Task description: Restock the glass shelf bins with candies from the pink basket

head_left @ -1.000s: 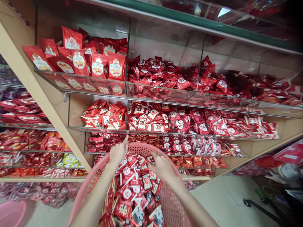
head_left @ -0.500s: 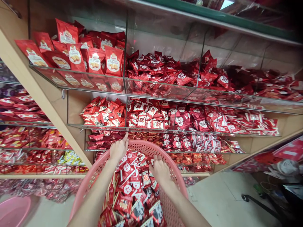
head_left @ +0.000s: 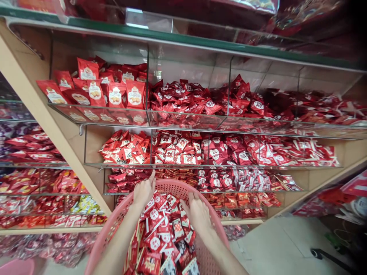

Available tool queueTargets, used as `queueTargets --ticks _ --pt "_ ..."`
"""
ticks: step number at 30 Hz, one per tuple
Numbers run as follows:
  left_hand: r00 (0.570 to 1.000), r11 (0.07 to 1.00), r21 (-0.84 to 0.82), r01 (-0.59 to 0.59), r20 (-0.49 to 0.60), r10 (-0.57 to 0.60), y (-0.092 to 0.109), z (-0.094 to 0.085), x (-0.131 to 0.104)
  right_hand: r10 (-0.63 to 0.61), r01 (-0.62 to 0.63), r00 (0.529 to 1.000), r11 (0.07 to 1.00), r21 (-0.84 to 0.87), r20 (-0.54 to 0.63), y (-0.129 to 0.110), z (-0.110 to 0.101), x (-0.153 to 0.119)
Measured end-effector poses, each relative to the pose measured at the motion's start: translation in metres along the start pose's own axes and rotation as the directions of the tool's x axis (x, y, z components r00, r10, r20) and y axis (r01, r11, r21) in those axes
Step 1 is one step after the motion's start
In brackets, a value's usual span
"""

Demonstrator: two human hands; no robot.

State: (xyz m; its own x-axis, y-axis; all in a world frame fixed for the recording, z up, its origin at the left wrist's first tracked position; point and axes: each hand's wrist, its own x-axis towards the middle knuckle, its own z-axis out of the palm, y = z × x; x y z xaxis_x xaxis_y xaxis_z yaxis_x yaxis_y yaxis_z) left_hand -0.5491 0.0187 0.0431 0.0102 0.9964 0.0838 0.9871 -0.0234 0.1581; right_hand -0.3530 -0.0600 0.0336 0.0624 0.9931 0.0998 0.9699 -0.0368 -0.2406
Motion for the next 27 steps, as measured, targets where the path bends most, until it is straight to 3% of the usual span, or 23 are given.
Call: queueTargets --ticks 2,6,10,18,27 --pt "1.0 1.0 0.0 0.008 0.0 -0.008 -0.001 0.0 0.0 -0.07 0.084 0.99 0.991 0.105 -0.123 -0.004 -0.023 0.008" --pt "0.999 1.0 0.005 0.03 0.021 -0.031 -0.002 0.002 0.0 -0.138 0.265 0.909 0.919 0.291 -0.392 -0.021 -0.073 0.038" --pt "1.0 1.0 -0.003 -0.003 -0.008 0.003 -0.003 0.005 0.001 -0.149 0.266 0.885 0.939 0.218 -0.442 -0.05 -0.1 0.07" --pt "1.0 1.0 -0.029 0.004 0.0 -0.004 -0.005 0.004 0.002 -0.106 0.117 0.953 0.993 0.02 -0.284 -0.097 -0.094 0.102" --pt "1.0 1.0 0.001 0.011 0.005 -0.011 0.0 -0.002 0.0 -0.154 0.179 0.942 0.982 0.059 -0.298 -0.087 -0.094 0.103"
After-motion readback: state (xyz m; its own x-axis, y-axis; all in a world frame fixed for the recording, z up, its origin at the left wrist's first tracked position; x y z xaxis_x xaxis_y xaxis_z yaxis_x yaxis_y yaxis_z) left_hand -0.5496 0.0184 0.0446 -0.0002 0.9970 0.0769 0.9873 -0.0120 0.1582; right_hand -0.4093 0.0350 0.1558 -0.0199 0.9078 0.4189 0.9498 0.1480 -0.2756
